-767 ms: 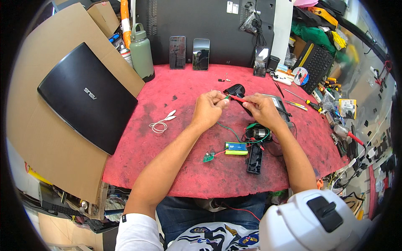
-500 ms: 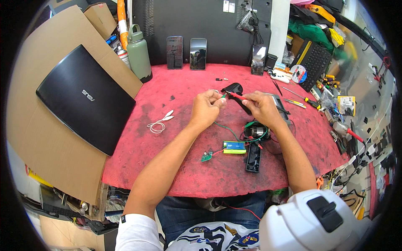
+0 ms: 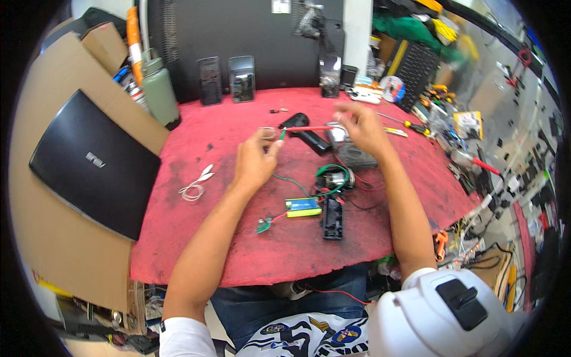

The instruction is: The person manipulates wires, batteries, and a small circuit board with their hands on a work surface, connecting and testing electronic components.

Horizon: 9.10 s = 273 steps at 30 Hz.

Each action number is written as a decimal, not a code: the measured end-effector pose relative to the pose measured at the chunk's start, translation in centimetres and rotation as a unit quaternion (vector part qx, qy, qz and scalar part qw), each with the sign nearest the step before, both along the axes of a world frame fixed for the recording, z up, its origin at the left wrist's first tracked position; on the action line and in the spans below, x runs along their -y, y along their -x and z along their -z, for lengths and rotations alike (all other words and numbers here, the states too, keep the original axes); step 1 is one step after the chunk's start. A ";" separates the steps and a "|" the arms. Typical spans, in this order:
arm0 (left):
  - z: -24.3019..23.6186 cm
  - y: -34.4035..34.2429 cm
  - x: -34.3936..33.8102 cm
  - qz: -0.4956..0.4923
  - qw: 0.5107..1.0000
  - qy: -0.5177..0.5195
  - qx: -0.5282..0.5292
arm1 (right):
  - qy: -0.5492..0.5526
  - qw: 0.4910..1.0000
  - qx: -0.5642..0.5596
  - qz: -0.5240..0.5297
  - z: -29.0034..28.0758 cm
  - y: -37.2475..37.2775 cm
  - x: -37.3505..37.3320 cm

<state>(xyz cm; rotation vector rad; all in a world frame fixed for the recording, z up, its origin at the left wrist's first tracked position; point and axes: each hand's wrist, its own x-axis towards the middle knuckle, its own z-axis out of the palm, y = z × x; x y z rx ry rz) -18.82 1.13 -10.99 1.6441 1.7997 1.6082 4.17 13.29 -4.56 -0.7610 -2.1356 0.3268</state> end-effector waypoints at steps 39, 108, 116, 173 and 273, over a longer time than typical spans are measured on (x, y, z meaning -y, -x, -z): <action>-7.6 5.1 6.3 0.070 0.987 0.090 0.116 | 0.229 0.970 -0.079 0.021 1.7 -4.7 -4.4; -1.4 -3.8 -7.5 0.219 0.958 0.005 0.185 | 0.220 0.952 -0.148 -0.151 4.8 1.5 -0.4; -3.6 -3.4 -6.6 0.174 0.958 0.061 0.218 | 0.215 0.957 -0.152 -0.122 4.2 0.9 -0.1; -1.5 -5.8 3.1 0.271 0.943 0.064 -0.182 | 0.304 0.922 0.000 -0.239 -0.8 -2.4 2.9; -2.9 -6.2 2.6 0.245 0.953 0.121 -0.133 | -0.018 0.960 0.237 -0.148 1.8 -3.5 7.3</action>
